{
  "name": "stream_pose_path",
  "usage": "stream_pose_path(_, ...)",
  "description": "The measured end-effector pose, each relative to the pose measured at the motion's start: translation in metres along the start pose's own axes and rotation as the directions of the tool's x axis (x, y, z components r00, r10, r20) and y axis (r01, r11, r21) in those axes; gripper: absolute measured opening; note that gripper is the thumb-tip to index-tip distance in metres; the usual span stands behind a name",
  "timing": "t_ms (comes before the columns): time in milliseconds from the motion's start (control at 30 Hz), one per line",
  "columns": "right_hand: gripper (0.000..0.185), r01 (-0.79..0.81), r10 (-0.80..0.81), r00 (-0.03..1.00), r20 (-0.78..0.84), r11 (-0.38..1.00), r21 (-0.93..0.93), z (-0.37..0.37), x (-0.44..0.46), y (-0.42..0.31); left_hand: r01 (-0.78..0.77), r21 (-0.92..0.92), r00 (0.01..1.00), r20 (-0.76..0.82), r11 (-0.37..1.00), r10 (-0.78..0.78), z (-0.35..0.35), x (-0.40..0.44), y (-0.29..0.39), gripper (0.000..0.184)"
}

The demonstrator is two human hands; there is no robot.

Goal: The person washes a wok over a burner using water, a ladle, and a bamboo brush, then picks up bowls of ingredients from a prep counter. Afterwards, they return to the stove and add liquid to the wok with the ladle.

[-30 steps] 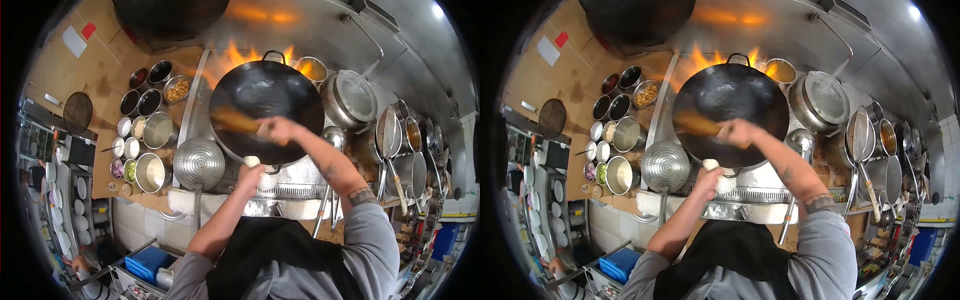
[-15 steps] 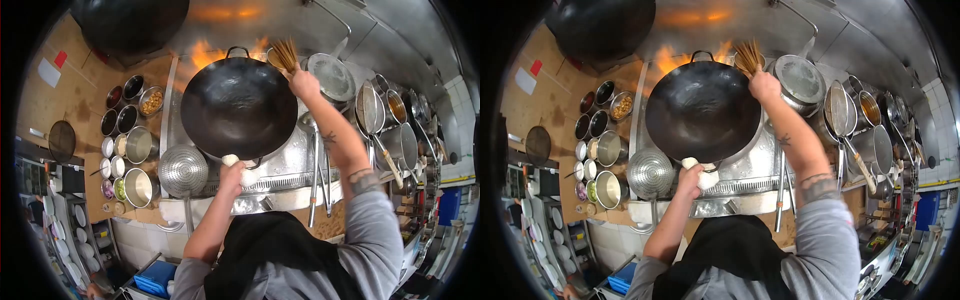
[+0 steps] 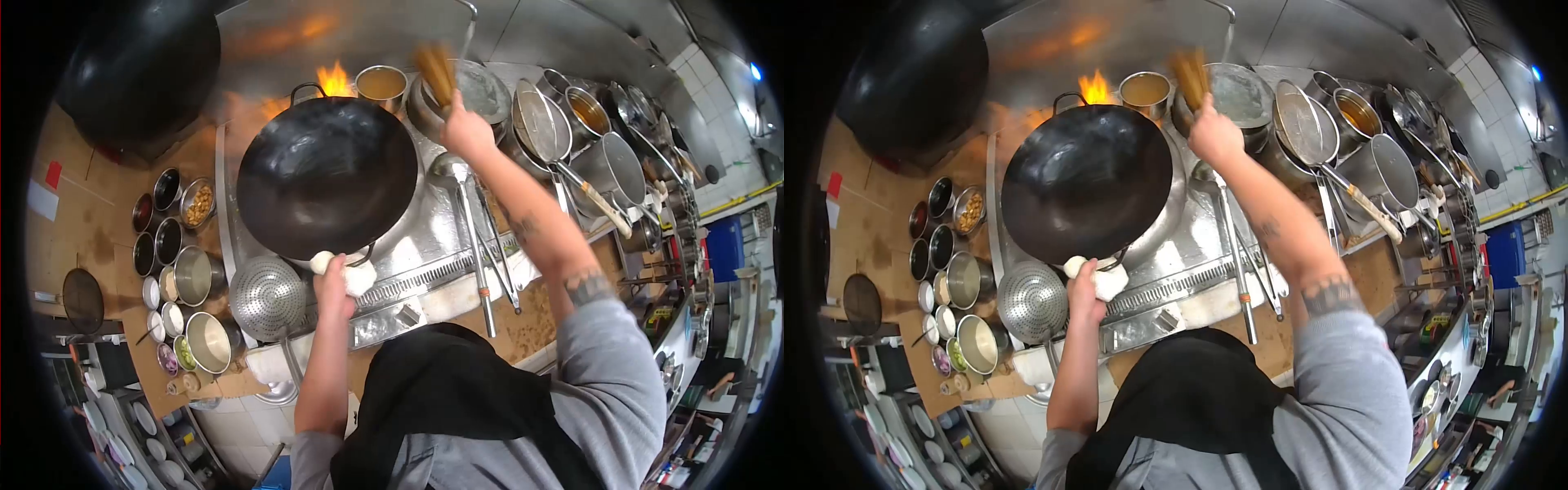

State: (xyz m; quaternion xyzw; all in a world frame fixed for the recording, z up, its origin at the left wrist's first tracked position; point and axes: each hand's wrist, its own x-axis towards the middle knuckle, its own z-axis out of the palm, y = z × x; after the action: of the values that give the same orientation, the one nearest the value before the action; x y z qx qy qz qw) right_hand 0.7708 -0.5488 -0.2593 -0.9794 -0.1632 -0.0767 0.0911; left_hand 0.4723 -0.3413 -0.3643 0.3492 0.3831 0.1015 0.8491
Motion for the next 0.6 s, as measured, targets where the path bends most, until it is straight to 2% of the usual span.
stream_pose_path(67, 0.069, -0.134, 0.135, 0.991, 0.004, 0.972, 0.193, 0.018, -0.061, 0.015, -0.008, -0.029, 1.000, -0.007, 1.000, 0.008, -0.009, -0.010, 0.000, 0.029)
stream_pose_path(100, 0.076, -0.122, 0.112, 0.993, 0.046, 0.918, 0.376, 0.039, -0.104, 0.028, -0.010, -0.042, 1.000, -0.007, 0.999, 0.010, -0.016, -0.016, -0.001, 0.030)
stream_pose_path(133, 0.077, -0.120, 0.100, 0.993, 0.066, 0.866, 0.485, 0.064, -0.155, 0.034, 0.016, 0.024, 0.999, 0.051, 1.000, -0.017, -0.030, -0.022, -0.002, 0.038)
stream_pose_path(167, 0.072, -0.261, 0.161, 0.957, 0.241, 0.840, 0.476, 0.090, -0.204, 0.036, 0.036, 0.044, 0.996, 0.083, 0.998, -0.040, -0.049, -0.027, -0.006, 0.041)
stream_pose_path(200, 0.066, -0.362, 0.230, 0.909, 0.348, 0.848, 0.387, 0.094, -0.245, 0.024, 0.056, 0.066, 0.992, 0.111, 0.996, -0.064, -0.064, -0.033, -0.011, 0.044)
stream_pose_path(267, 0.053, -0.462, 0.273, 0.839, 0.471, 0.816, 0.349, 0.127, -0.294, 0.030, 0.066, 0.101, 0.993, 0.087, 0.993, -0.075, -0.078, -0.053, -0.016, 0.045)
stream_pose_path(300, 0.041, -0.458, 0.300, 0.850, 0.434, 0.827, 0.326, 0.116, -0.306, 0.029, 0.072, 0.117, 0.994, 0.071, 0.991, -0.080, -0.085, -0.063, -0.019, 0.045)
stream_pose_path(400, 0.037, -0.392, 0.337, 0.897, 0.287, 0.905, 0.163, 0.124, -0.327, 0.066, 0.166, 0.077, 0.979, 0.103, 0.983, -0.173, -0.111, -0.070, -0.035, 0.047)
stream_pose_path(433, 0.037, -0.429, 0.365, 0.858, 0.360, 0.896, 0.112, 0.125, -0.334, 0.073, 0.214, 0.019, 0.970, 0.113, 0.977, -0.215, -0.111, -0.071, -0.035, 0.050)
stream_pose_path(533, 0.041, -0.558, 0.466, 0.784, 0.409, 0.818, 0.137, 0.133, -0.339, 0.079, 0.208, -0.009, 0.965, 0.163, 0.978, -0.204, -0.104, -0.076, -0.036, 0.052)
stream_pose_path(600, 0.046, -0.520, 0.439, 0.846, 0.302, 0.805, 0.287, 0.134, -0.339, 0.082, 0.096, 0.094, 0.975, 0.190, 0.991, -0.113, -0.112, -0.073, -0.041, 0.054)
